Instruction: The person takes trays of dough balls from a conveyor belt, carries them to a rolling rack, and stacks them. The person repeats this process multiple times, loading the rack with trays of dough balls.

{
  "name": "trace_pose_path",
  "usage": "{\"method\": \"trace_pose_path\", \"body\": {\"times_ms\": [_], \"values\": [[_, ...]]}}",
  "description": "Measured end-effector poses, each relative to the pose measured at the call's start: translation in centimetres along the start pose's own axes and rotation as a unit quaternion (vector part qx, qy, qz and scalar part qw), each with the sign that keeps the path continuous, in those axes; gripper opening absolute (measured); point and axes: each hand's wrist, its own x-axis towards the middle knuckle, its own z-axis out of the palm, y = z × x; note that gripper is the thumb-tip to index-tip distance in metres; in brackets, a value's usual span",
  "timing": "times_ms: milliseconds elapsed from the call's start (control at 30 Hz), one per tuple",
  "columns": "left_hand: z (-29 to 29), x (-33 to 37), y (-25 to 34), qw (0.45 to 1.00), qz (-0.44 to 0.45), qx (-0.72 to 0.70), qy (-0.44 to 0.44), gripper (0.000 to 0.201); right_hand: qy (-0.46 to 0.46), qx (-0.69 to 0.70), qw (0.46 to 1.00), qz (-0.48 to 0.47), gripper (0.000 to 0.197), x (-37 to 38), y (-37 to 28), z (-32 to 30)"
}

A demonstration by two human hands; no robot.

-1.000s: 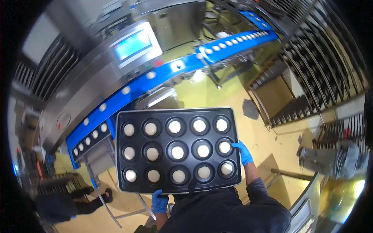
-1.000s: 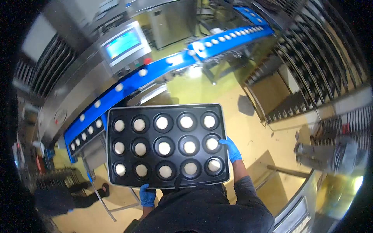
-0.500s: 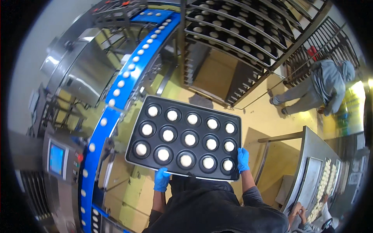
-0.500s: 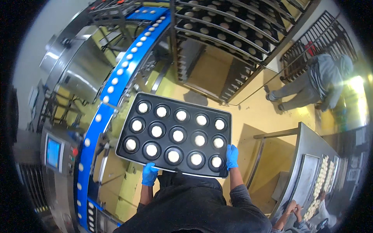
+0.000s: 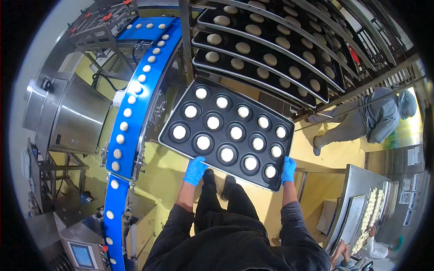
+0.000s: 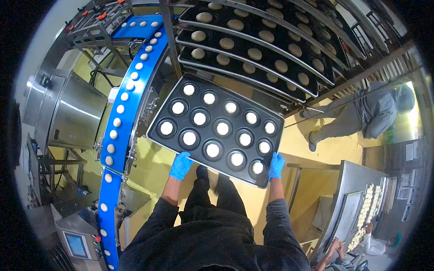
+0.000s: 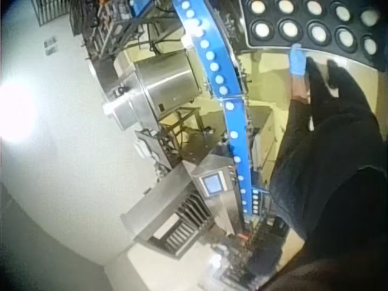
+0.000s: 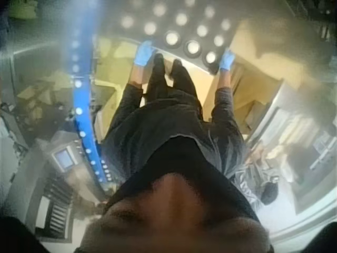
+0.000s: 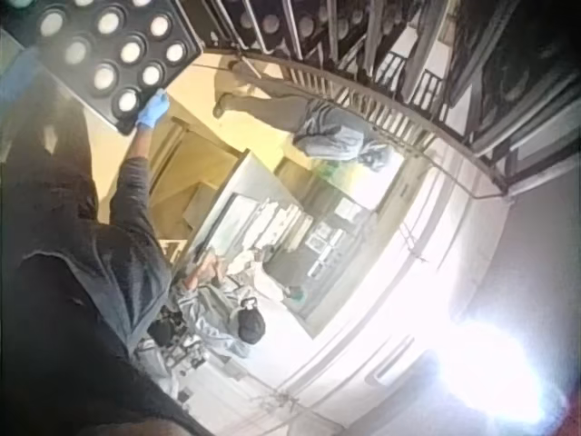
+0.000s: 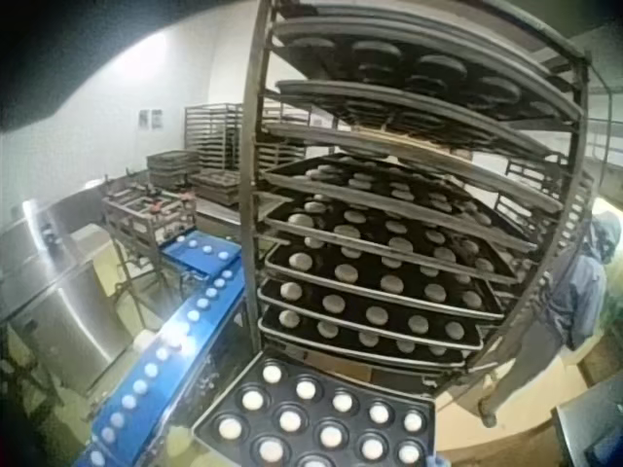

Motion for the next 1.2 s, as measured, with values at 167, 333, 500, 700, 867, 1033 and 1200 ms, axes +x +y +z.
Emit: {"method": "trace_pose_path", "body": {"times_ms": [167,333,500,700,867,1033,1200], "values": [[-1.8,8.2,-0.4,1.000,-0.008,0.011,0.009,0.008,0.016,0.007,0.999,0.036,0.018,5.6,-2.2,4.0],[2.6,12.1,-0.7,0.998,-0.011,0.040,0.054,0.009,0.037,-0.046,0.998,0.030,0.020,9.5,-4.5,5.8],[5.8,16.6,-1.5,0.998,0.000,0.002,0.067,0.006,0.105,-0.154,0.949,-0.255,0.022,7.2,-10.2,8.9],[8.2,22.5,-3.0,0.995,-0.003,-0.058,0.075,0.012,-0.434,0.361,0.694,0.447,0.037,-2.9,-14.6,15.4],[10.9,23.2,-0.3,0.995,0.012,-0.068,0.065,0.021,-0.267,0.542,0.695,0.391,0.024,3.7,-6.9,20.7],[11.6,22.5,0.4,0.992,-0.016,-0.109,0.057,0.022,-0.233,0.538,0.720,0.370,0.019,3.9,-6.5,21.3],[13.8,24.6,-0.4,0.996,-0.016,-0.089,-0.003,0.019,-0.253,0.558,0.732,0.298,0.016,9.0,-7.3,20.8]]}}
